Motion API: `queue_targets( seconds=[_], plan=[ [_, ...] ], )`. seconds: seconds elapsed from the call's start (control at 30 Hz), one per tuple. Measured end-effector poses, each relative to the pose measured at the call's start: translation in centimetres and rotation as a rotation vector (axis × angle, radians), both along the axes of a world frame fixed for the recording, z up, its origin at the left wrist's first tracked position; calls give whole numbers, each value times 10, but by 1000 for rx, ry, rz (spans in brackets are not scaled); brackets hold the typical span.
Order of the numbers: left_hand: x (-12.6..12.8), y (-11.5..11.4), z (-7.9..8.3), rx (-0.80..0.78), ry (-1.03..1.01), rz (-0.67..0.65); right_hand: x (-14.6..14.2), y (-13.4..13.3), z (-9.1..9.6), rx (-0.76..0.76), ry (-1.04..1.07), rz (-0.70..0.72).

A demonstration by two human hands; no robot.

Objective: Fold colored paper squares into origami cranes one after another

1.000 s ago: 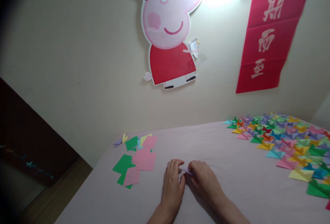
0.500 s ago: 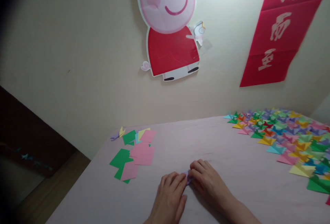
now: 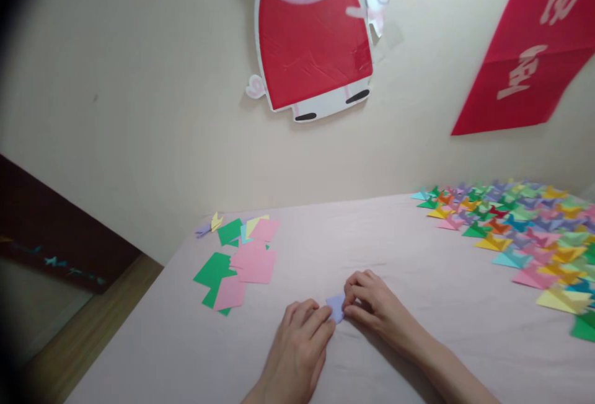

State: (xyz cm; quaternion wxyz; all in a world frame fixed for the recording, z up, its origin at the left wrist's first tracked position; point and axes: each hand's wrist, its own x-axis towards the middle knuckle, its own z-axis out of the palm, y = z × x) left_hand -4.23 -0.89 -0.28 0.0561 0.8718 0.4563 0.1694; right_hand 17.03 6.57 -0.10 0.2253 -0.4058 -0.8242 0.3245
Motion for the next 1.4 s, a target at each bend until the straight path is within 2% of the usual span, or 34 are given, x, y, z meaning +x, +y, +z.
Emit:
queue_targets(
  seconds=[0.37, 0.73, 1.03, 1.23, 1.4],
  plan=[
    [2, 0, 0, 23, 39, 9, -13, 4, -2, 74, -88, -73],
    [8, -2, -13, 75, 57, 6, -15, 2, 1, 69, -94, -98],
    [9, -2, -9, 34, 55, 13, -15, 2, 1, 52, -82, -103],
    [11, 0, -7, 46, 135, 19, -16, 2, 1, 47, -92, -115],
    [15, 3, 0, 24, 163, 25, -12, 1, -1, 6, -5, -137]
  ],
)
